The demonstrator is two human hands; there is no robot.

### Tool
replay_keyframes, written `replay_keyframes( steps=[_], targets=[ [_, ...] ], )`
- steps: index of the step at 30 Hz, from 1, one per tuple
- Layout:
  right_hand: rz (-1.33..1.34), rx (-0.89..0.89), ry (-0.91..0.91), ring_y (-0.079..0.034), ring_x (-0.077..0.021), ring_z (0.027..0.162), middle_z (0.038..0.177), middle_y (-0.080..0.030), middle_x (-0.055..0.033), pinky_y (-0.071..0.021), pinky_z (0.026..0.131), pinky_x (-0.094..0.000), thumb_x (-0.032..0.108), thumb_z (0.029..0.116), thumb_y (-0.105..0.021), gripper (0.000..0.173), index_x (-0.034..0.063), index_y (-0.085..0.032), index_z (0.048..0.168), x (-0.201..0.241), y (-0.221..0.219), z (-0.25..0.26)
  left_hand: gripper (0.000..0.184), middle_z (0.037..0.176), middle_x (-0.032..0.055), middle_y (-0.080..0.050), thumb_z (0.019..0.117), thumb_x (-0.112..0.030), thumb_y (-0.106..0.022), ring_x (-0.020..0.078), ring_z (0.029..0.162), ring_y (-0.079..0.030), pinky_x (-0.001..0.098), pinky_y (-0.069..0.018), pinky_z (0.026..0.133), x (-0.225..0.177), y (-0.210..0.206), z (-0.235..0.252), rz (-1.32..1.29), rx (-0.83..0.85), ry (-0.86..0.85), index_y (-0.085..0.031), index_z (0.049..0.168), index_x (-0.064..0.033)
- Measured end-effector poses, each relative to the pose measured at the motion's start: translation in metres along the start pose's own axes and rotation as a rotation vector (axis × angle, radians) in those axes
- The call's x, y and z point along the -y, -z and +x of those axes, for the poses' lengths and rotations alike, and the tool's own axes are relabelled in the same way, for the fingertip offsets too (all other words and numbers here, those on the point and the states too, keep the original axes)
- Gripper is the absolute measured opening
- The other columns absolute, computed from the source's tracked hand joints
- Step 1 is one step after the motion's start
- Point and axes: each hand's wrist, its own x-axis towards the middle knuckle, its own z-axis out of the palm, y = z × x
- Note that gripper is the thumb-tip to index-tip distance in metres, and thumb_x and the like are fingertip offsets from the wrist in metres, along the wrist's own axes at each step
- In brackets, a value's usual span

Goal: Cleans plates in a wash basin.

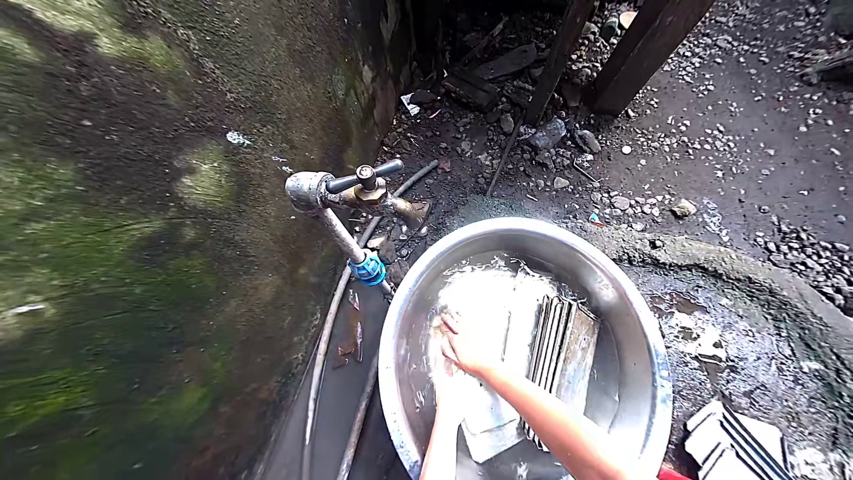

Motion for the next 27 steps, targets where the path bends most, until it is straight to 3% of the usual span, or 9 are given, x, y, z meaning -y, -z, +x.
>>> replay_keyframes(
  steps=[2, 5, 7, 10, 12, 17, 21, 24, 27],
  targets=[
    [-0.001, -0.104, -0.109, -0.023, -0.0338, 0.156, 0.166, -0.033, -0.0124, -0.0174, 0.125, -0.0537, 0.027, 0.1062, -0.039, 0.052, 0.0009, -0.048, 0.15, -0.004, -0.001, -0.016, 0.066, 0.15, 0.0262, -0.044, 0.092, 0.013, -0.06, 0.0284, 0.132, -0.05, 0.0406, -0.0431, 0.11, -0.015, -0.004, -0.011, 0.001, 0.003, 0.012, -0.034, 0.152, 0.0062],
    [-0.015, -0.163, -0.267, -0.021, -0.0361, 0.156, 0.167, -0.029, -0.0132, -0.0141, 0.126, -0.0555, 0.03, 0.1036, -0.044, 0.057, 0.0017, -0.045, 0.153, -0.006, 0.001, -0.021, 0.064, 0.146, 0.0252, -0.051, 0.0919, 0.008, -0.066, 0.025, 0.129, -0.056, 0.0381, -0.0472, 0.108, -0.014, -0.003, -0.007, -0.022, 0.008, -0.015, -0.038, 0.15, 0.0076],
    [0.022, -0.156, -0.317, -0.02, -0.0349, 0.157, 0.167, -0.028, -0.0145, -0.0113, 0.126, -0.0543, 0.036, 0.1014, -0.042, 0.063, 0.0023, -0.042, 0.155, 0.004, 0.0, -0.014, 0.066, 0.149, 0.0259, -0.046, 0.0912, 0.015, -0.058, 0.025, 0.131, -0.052, 0.0374, -0.0442, 0.109, -0.016, -0.003, -0.01, -0.03, 0.013, -0.008, -0.034, 0.151, 0.0066],
    [0.057, -0.06, -0.219, -0.021, -0.0334, 0.157, 0.168, -0.026, -0.0159, -0.0116, 0.127, -0.0528, 0.038, 0.1031, -0.043, 0.064, 0.0023, -0.039, 0.156, 0.02, 0.0, 0.0, 0.055, 0.142, 0.026, -0.05, 0.0914, 0.011, -0.056, 0.0257, 0.127, -0.053, 0.0385, -0.0453, 0.106, -0.001, 0.001, 0.003, 0.02, -0.017, 0.027, -0.041, 0.144, 0.0097],
    [0.017, -0.004, -0.127, -0.023, -0.0354, 0.156, 0.166, -0.03, -0.0189, -0.0127, 0.127, -0.0526, 0.036, 0.1032, -0.045, 0.062, -0.0022, -0.044, 0.151, 0.019, 0.003, 0.005, 0.053, 0.144, 0.0275, -0.049, 0.0924, 0.008, -0.057, 0.029, 0.131, -0.05, 0.0419, -0.0427, 0.109, 0.0, 0.003, 0.006, 0.039, -0.034, 0.063, -0.042, 0.144, 0.011],
    [-0.12, -0.002, -0.214, -0.018, -0.0296, 0.158, 0.168, -0.031, -0.0054, -0.0114, 0.125, -0.058, 0.028, 0.1068, -0.038, 0.05, 0.0068, -0.049, 0.151, -0.007, 0.014, -0.01, 0.067, 0.154, 0.0256, -0.041, 0.0907, 0.007, -0.064, 0.0247, 0.141, -0.045, 0.0359, -0.0394, 0.115, -0.011, 0.001, -0.001, 0.01, 0.068, -0.038, -0.036, 0.151, 0.009],
    [-0.071, -0.078, -0.395, -0.016, -0.0335, 0.158, 0.169, -0.025, -0.014, -0.0097, 0.126, -0.0574, 0.038, 0.1043, -0.038, 0.064, 0.0036, -0.035, 0.158, 0.017, 0.009, -0.013, 0.057, 0.146, 0.0254, -0.05, 0.0921, 0.013, -0.058, 0.0244, 0.131, -0.052, 0.0372, -0.0432, 0.11, -0.01, -0.002, -0.003, -0.015, 0.019, -0.021, -0.042, 0.147, 0.0092],
    [-0.056, -0.088, -0.301, -0.018, -0.033, 0.158, 0.169, -0.025, -0.0132, -0.0096, 0.127, -0.056, 0.048, 0.1039, -0.035, 0.07, 0.0072, -0.033, 0.16, 0.022, -0.002, -0.004, 0.06, 0.147, 0.0278, -0.047, 0.0902, 0.011, -0.056, 0.0252, 0.133, -0.05, 0.0361, -0.0424, 0.111, 0.012, 0.002, 0.011, -0.049, -0.015, -0.048, -0.038, 0.147, 0.0124],
    [-0.112, 0.035, -0.075, -0.02, -0.0356, 0.157, 0.168, -0.027, -0.0137, -0.0089, 0.125, -0.0598, 0.048, 0.1034, -0.038, 0.069, 0.01, -0.031, 0.161, 0.009, 0.001, 0.004, 0.067, 0.151, 0.024, -0.045, 0.0889, 0.009, -0.057, 0.0233, 0.135, -0.049, 0.0368, -0.0428, 0.111, 0.013, 0.002, 0.016, 0.01, -0.014, 0.033, -0.034, 0.151, 0.007]
  ],
)
